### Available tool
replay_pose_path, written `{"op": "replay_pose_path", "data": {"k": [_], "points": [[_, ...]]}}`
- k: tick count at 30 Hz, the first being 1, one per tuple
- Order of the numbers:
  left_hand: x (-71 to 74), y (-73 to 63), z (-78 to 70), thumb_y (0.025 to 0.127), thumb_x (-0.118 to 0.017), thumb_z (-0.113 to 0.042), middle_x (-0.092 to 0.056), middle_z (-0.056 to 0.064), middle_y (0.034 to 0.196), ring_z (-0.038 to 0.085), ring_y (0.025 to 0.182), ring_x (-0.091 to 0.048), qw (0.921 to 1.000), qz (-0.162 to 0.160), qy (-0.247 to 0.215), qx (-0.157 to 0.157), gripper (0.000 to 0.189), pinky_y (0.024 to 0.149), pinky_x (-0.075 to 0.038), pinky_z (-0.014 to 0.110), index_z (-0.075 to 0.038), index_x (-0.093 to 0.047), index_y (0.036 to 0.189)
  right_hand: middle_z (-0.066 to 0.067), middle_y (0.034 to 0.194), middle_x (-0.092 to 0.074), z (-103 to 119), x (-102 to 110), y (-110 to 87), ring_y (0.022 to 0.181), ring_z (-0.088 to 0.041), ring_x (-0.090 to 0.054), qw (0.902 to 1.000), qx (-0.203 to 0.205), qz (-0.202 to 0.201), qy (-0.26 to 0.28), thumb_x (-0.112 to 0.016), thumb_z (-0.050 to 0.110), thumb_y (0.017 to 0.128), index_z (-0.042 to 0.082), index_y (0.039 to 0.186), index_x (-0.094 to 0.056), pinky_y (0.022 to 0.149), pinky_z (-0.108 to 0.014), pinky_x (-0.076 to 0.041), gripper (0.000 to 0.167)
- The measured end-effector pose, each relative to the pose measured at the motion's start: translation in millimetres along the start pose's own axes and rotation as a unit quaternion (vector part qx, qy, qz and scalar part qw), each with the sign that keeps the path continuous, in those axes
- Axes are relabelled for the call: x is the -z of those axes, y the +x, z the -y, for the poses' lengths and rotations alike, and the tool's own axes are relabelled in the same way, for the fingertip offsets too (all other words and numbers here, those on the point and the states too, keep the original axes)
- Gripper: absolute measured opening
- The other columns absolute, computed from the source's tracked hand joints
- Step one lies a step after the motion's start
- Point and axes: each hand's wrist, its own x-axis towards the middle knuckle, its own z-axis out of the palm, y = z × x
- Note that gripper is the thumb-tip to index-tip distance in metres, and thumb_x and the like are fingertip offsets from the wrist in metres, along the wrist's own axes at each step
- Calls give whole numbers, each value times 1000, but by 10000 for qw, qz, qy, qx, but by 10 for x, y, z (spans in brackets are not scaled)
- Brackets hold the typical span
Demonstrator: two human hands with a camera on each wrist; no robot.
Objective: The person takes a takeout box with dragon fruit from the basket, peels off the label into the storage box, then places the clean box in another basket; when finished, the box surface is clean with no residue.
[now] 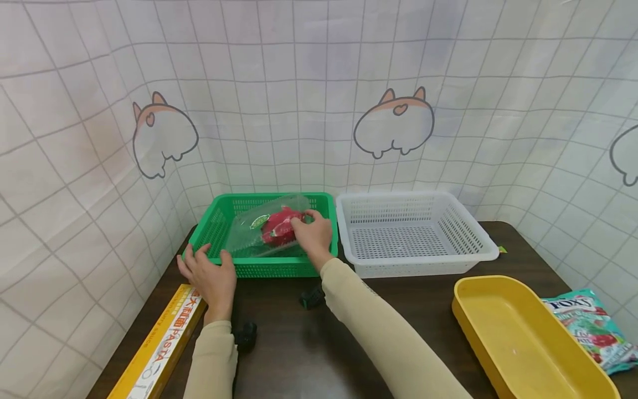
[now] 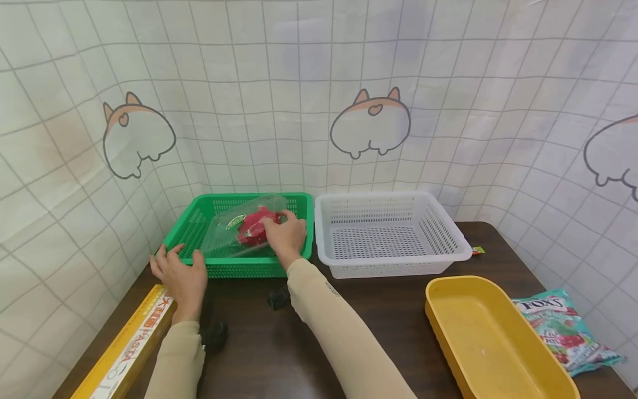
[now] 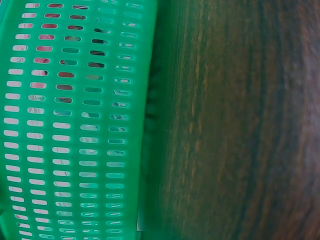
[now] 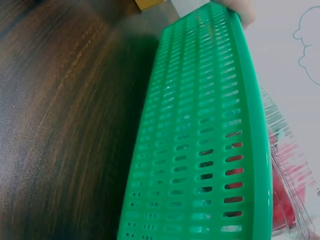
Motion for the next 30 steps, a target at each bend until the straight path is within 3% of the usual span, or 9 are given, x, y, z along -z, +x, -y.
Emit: {"op": "replay_pose_path", "data": {"k": [5, 10, 16, 23, 30], "points": [[-12, 3, -15, 92, -61, -19, -30, 20, 153, 33, 148, -2, 10000, -4, -9, -45, 33, 116, -13, 57, 2, -59, 118, -13, 126, -51, 31, 51, 9, 95, -25, -45, 9993, -270, 244, -83, -60, 34, 87, 15, 145, -45, 72, -38, -43, 62], [-2, 5, -13, 92, -60, -21, -30, 19, 153, 33, 148, -2, 10000, 1, -25, -41, 35, 116, -13, 56, 3, -59, 118, -13, 145, -44, 91, 93, -16, 115, -28, -47, 9941, -716, 804, 121, -62, 38, 85, 11, 151, -33, 91, -46, -49, 77], [0, 1, 13, 92, -61, -21, -30, 19, 153, 33, 148, -3, 10000, 2, 16, -7, 35, 116, -13, 57, 2, -59, 118, -16, 142, -45, 123, 92, -60, 118, -30, -48, 9825, -1129, 1409, 466, -63, 37, 85, 4, 149, -32, 94, -47, -50, 78], [6, -1, 28, 93, -61, -21, -30, 19, 153, 33, 148, -2, 10000, -3, 31, 23, 34, 116, -14, 57, 2, -59, 118, -17, 144, -41, 86, 97, -53, 124, -33, -45, 9726, -1316, 1619, 1025, -65, 31, 84, 2, 149, -30, 101, -53, -44, 79], [3, 5, 4, 93, -61, -21, -30, 19, 153, 33, 148, -2, 10000, 19, 9, 4, 35, 116, -15, 56, 3, -59, 118, -15, 138, -46, 50, 129, -16, 114, -30, -47, 9747, -1289, 1310, 1269, -61, 27, 84, 5, 144, -39, 95, -52, -47, 67]]}}
